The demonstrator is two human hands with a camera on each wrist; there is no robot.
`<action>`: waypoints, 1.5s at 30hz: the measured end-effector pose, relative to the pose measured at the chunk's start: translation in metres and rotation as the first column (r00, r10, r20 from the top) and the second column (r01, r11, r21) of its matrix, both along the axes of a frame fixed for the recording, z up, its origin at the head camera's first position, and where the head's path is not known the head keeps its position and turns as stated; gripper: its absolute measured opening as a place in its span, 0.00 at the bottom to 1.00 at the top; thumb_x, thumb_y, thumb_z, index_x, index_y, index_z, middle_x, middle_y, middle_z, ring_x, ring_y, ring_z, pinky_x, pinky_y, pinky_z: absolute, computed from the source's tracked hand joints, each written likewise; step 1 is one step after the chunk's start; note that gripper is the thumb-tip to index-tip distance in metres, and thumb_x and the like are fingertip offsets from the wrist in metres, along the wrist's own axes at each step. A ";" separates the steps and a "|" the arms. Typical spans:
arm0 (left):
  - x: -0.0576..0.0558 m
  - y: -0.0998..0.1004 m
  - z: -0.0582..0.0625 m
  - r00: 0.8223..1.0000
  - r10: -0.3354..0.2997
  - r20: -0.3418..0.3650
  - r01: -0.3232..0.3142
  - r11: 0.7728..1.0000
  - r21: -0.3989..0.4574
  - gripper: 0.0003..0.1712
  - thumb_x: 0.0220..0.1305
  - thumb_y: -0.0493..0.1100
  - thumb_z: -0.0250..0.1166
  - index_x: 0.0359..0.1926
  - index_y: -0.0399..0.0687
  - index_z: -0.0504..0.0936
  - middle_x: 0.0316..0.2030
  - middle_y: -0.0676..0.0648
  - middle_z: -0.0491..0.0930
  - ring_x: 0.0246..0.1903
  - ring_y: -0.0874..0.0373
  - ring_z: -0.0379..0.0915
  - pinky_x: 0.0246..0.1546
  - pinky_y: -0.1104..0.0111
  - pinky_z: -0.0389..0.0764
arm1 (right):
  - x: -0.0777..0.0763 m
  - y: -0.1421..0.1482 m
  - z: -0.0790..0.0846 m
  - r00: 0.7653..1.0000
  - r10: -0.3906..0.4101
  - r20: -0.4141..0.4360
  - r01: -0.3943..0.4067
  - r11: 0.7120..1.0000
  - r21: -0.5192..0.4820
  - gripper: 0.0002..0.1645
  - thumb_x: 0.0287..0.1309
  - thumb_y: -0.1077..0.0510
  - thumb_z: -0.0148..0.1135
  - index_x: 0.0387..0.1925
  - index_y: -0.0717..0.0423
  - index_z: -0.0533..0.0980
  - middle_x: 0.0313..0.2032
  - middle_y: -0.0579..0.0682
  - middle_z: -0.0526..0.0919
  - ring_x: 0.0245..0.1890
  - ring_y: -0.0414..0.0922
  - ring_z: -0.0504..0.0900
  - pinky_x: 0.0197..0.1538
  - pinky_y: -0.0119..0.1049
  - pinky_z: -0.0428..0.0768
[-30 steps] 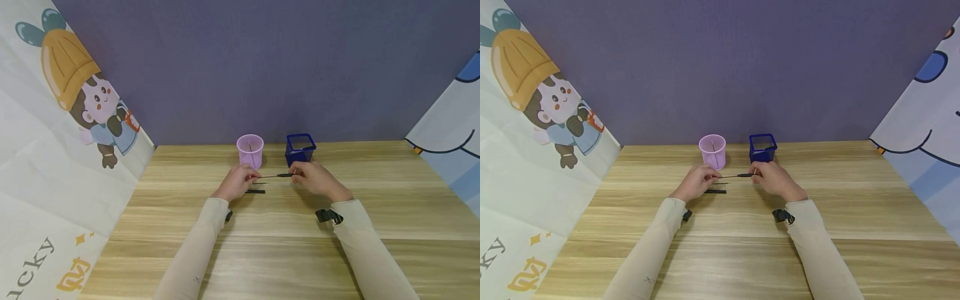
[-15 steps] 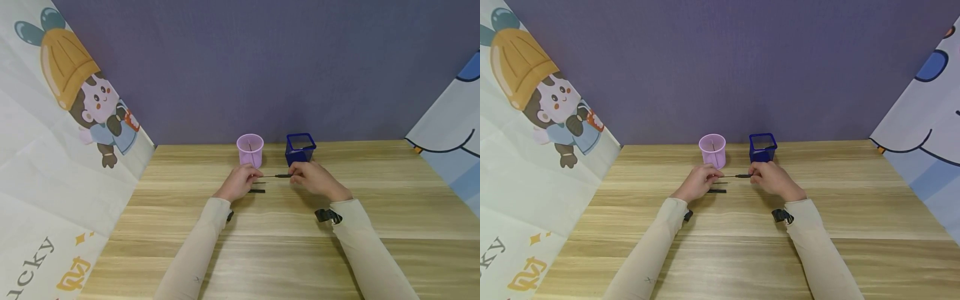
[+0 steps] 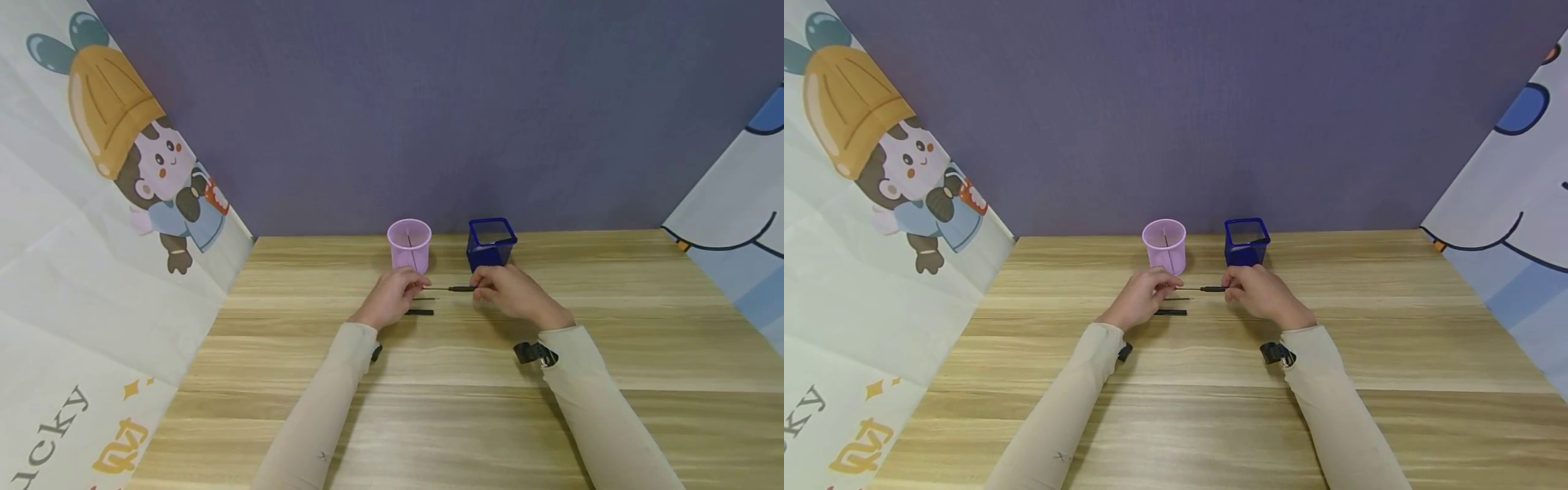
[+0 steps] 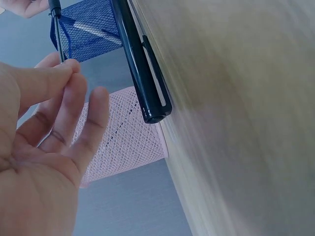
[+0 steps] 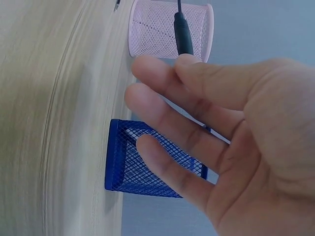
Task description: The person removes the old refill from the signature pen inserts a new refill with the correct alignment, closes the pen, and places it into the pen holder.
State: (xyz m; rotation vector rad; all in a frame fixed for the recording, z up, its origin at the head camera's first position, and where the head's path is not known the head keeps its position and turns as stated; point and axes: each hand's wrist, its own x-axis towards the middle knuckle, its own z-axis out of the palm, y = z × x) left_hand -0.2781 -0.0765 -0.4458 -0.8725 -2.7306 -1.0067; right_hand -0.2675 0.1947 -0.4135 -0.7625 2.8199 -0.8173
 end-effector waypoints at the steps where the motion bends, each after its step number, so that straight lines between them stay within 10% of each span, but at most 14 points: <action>1: 0.000 0.000 0.000 1.000 0.003 0.005 -0.003 1.000 0.007 0.12 0.69 0.32 0.64 0.50 0.44 0.88 0.44 0.47 0.87 0.44 0.56 0.83 0.51 0.66 0.85 | 0.000 0.000 0.000 1.000 0.001 0.003 -0.001 1.000 0.000 0.06 0.70 0.65 0.59 0.45 0.59 0.80 0.36 0.47 0.91 0.36 0.44 0.88 0.38 0.42 0.83; 45: 0.007 0.011 -0.001 0.998 -0.066 0.018 0.063 0.990 0.123 0.12 0.67 0.31 0.66 0.48 0.44 0.88 0.45 0.47 0.89 0.44 0.55 0.87 0.50 0.71 0.85 | 0.005 -0.006 0.003 0.998 0.040 -0.050 -0.042 0.999 -0.035 0.05 0.67 0.68 0.62 0.41 0.60 0.82 0.30 0.45 0.90 0.29 0.43 0.86 0.36 0.38 0.84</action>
